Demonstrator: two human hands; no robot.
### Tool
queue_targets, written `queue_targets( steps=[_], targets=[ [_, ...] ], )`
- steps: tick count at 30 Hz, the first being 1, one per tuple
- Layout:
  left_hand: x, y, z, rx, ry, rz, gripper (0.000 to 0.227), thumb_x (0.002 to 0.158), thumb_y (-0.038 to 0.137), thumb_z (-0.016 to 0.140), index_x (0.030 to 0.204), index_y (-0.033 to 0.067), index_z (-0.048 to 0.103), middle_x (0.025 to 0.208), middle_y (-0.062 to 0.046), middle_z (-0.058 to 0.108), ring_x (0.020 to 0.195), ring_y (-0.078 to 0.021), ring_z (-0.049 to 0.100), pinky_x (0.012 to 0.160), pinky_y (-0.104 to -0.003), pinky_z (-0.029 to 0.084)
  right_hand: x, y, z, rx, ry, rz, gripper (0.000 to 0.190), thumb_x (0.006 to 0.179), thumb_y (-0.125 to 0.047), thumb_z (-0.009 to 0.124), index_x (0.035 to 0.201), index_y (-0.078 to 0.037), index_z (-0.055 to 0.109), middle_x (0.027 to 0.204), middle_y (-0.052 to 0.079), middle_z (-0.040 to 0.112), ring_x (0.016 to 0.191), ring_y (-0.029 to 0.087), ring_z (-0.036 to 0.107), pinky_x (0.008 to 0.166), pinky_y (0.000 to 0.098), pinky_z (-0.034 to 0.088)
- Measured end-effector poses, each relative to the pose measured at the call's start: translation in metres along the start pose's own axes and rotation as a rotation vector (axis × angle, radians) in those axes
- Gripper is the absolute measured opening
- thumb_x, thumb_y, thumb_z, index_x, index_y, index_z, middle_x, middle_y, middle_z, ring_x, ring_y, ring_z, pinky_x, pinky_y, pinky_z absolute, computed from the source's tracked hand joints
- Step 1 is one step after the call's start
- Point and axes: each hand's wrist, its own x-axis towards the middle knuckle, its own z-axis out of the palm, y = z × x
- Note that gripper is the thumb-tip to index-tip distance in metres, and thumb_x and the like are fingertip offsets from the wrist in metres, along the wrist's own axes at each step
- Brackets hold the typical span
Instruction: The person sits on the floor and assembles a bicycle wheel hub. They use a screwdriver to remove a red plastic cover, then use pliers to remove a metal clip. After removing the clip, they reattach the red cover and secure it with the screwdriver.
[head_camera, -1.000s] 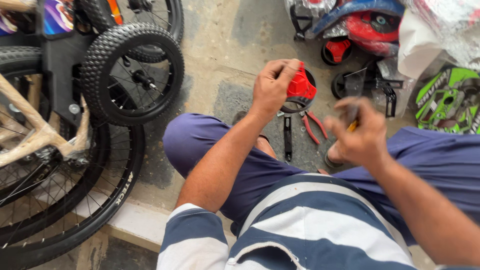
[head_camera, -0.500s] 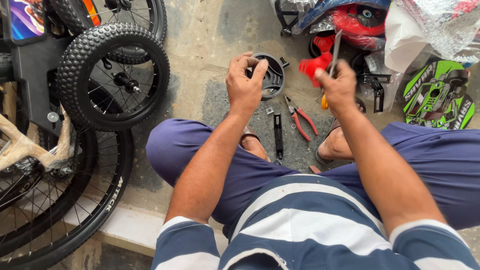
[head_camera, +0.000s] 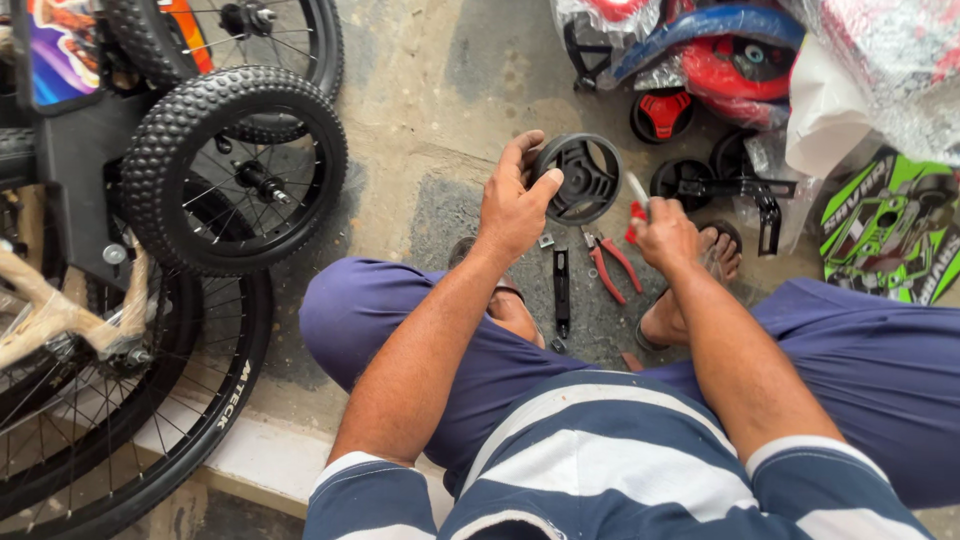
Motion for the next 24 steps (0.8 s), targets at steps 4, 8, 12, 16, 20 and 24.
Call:
queue_targets(
  steps=[4,8,12,16,20,24],
  targets=[
    [-0.002,-0.001,0.000,0.202,0.074,0.041,0.049,0.091,0.013,0.069,0.137,0.0025,0.056,0.124,-0.015,0.071,0.115,-0.0240,0.069,0.102,-0.036,0.054,-0.003,-0.010,0.011,-0.069,-0.439,0.096,0.035,0.091,-0.034,0.071,0.116,-0.011,0.067,0.114,0.022,0.071,0.109,0.042,0.066,0.091,0.0524,0.052],
    [-0.005,0.007,-0.004,0.327,0.195,0.154,0.046,0.093,0.015,0.068,0.136,0.0033,0.057,0.127,-0.018,0.069,0.120,-0.0306,0.068,0.106,-0.040,0.053,-0.014,-0.021,0.019,-0.087,-0.618,0.050,0.043,0.085,-0.032,0.070,0.126,-0.018,0.067,0.113,0.020,0.072,0.110,0.040,0.067,0.092,0.0507,0.052],
    [-0.010,0.016,-0.004,0.472,0.224,0.262,0.045,0.096,0.016,0.068,0.138,0.0043,0.057,0.131,-0.019,0.068,0.123,-0.0356,0.066,0.106,-0.043,0.051,-0.015,-0.028,0.019,-0.269,-0.683,-0.036,0.043,0.087,-0.042,0.070,0.120,-0.015,0.073,0.115,0.022,0.071,0.110,0.038,0.068,0.094,0.0472,0.053],
    [-0.010,0.025,0.001,0.492,0.183,0.289,0.046,0.097,0.018,0.066,0.139,0.0034,0.055,0.133,-0.020,0.066,0.124,-0.0366,0.065,0.107,-0.045,0.050,-0.012,-0.038,0.009,-0.260,-0.720,-0.011,0.041,0.091,-0.051,0.065,0.113,-0.017,0.076,0.113,0.018,0.073,0.111,0.036,0.069,0.095,0.0474,0.053],
    [-0.007,0.030,0.002,0.475,0.165,0.255,0.046,0.098,0.021,0.066,0.139,0.0021,0.055,0.131,-0.021,0.066,0.123,-0.0368,0.066,0.106,-0.044,0.051,0.005,-0.055,0.015,-0.168,-0.535,0.014,0.043,0.095,-0.046,0.065,0.122,-0.012,0.068,0.111,0.021,0.073,0.108,0.038,0.068,0.092,0.0504,0.053],
    [-0.005,0.025,0.004,0.463,0.155,0.197,0.045,0.099,0.024,0.066,0.137,0.0013,0.055,0.128,-0.022,0.067,0.120,-0.0367,0.067,0.104,-0.044,0.052,0.036,-0.066,0.055,0.085,-0.216,-0.056,0.059,0.086,-0.037,0.072,0.132,-0.005,0.056,0.114,0.029,0.067,0.105,0.046,0.063,0.084,0.0553,0.050]
  ],
)
